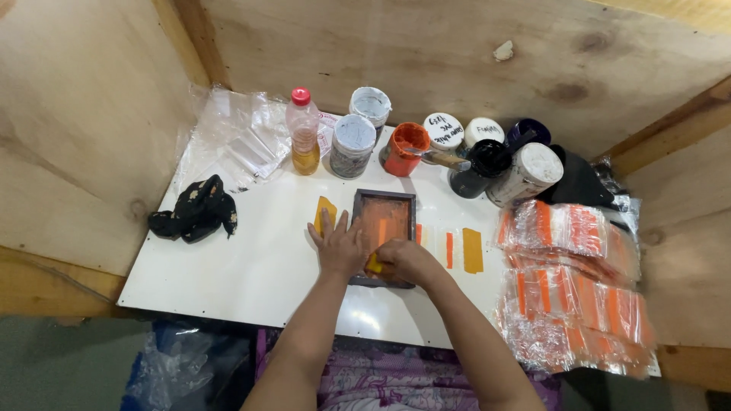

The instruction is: Manual screen printing of orange ink onto material strips using a small hand-held frame and a squeegee.

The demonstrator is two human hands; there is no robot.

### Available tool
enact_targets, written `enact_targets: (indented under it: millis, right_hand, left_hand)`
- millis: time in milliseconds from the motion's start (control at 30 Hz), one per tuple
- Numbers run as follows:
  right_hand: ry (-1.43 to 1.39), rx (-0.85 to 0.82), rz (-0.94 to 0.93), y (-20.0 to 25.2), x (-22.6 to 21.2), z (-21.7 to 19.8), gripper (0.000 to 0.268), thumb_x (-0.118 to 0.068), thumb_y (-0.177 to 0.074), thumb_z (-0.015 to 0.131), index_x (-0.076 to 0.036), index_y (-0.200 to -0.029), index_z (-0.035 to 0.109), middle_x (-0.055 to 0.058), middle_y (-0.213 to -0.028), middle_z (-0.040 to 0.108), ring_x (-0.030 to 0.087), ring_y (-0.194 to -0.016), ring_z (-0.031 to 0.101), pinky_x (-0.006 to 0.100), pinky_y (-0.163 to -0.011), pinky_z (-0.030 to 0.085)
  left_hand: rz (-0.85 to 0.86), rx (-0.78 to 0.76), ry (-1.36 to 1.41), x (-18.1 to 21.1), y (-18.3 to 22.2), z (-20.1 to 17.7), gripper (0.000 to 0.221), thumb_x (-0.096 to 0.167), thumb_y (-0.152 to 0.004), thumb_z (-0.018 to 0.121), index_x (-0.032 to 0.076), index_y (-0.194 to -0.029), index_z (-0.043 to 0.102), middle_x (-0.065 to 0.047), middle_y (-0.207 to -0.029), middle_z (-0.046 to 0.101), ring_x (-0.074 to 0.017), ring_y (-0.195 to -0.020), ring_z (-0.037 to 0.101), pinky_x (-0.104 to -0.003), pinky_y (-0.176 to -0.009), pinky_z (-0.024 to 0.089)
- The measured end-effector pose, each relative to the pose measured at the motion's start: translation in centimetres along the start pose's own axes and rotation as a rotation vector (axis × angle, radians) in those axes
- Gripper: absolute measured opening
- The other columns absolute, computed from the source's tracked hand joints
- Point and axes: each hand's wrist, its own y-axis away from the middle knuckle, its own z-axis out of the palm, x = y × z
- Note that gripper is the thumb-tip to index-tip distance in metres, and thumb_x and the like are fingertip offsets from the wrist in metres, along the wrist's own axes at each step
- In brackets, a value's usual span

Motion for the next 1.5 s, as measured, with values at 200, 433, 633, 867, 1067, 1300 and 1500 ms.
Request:
enact_targets:
  millis: [200,433,633,867,1067,1300,1500]
  right_hand:
    - [0.128,0.018,-0.233,-1.0,0.5,1.1,0.023,-0.036,-0.078,0.081,-0.019,-0.093,0.075,-0.002,-0.096,0.074,0.020,-0.093,0.068,0.030,-0.076,0.059]
    - [0.443,-0.051,-0.351,-0.5,0.5,0.0,0.009,-0.022,-0.079,0.078,-0.020,-0.085,0.072,-0.007,-0.093,0.070,0.016,-0.084,0.061,0.030,-0.072,0.055]
    - [0.533,-0.146,-0.329,1.5,0.6,-1.8,0.005,-0.018,-0.083,0.074,-0.020,-0.087,0.072,-0.006,-0.094,0.070,0.016,-0.086,0.060,0.030,-0.076,0.053]
    - [0.424,-0.282,-0.193,0.8,-2.2,-7.0,0.020,-0.003,-0.086,0.068,-0.017,-0.096,0.077,0.000,-0.098,0.075,0.019,-0.091,0.068,0.033,-0.082,0.057]
    - [-0.401,-0.309,0.471,-0.7,2.5,-8.8,0.018,-0.003,-0.084,0.072,-0.008,-0.100,0.080,0.012,-0.089,0.079,0.025,-0.078,0.074,0.032,-0.070,0.062]
    - [-0.351,-0.096,0.562,-1.6,2.3,-8.2,0.025,-0.018,-0.086,0.074,-0.002,-0.104,0.079,0.021,-0.095,0.077,0.038,-0.089,0.075,0.044,-0.077,0.060]
    - [-0.013,0.100,0.439,-4.2,5.5,-2.7,0.020,-0.017,-0.090,0.068,-0.015,-0.108,0.076,0.007,-0.103,0.077,0.027,-0.103,0.073,0.036,-0.093,0.058]
  left_hand:
    - [-0.019,-0.026,0.016,-0.2,-0.1,0.3,0.044,0.041,-0.103,0.036,0.032,-0.133,0.067,-0.005,-0.153,0.054,-0.0380,-0.156,0.019,-0.068,-0.117,-0.004]
    - [-0.028,-0.060,-0.002,0.2,0.1,-0.5,0.044,0.040,-0.103,0.037,0.031,-0.135,0.066,-0.006,-0.155,0.051,-0.0385,-0.156,0.016,-0.067,-0.117,-0.006]
    - [-0.026,-0.062,0.000,0.4,0.0,-0.8,0.044,0.039,-0.102,0.038,0.030,-0.135,0.066,-0.006,-0.155,0.051,-0.0388,-0.156,0.016,-0.068,-0.118,-0.004]
    - [-0.013,-0.023,-0.033,0.1,0.1,-0.3,0.043,0.041,-0.102,0.038,0.031,-0.133,0.067,-0.005,-0.152,0.054,-0.0375,-0.156,0.018,-0.067,-0.117,-0.004]
    - [-0.030,-0.068,-0.021,0.0,-0.2,-0.3,0.046,0.042,-0.103,0.035,0.031,-0.135,0.066,-0.004,-0.154,0.052,-0.0365,-0.157,0.016,-0.067,-0.118,-0.005]
    - [-0.009,-0.044,0.001,-0.1,-0.1,0.0,0.044,0.040,-0.104,0.037,0.027,-0.132,0.068,-0.008,-0.153,0.053,-0.0383,-0.156,0.017,-0.068,-0.116,-0.006]
    - [-0.002,-0.026,-0.015,-0.3,-0.3,0.6,0.045,0.041,-0.103,0.036,0.028,-0.132,0.068,-0.008,-0.152,0.054,-0.0387,-0.156,0.019,-0.068,-0.117,-0.004]
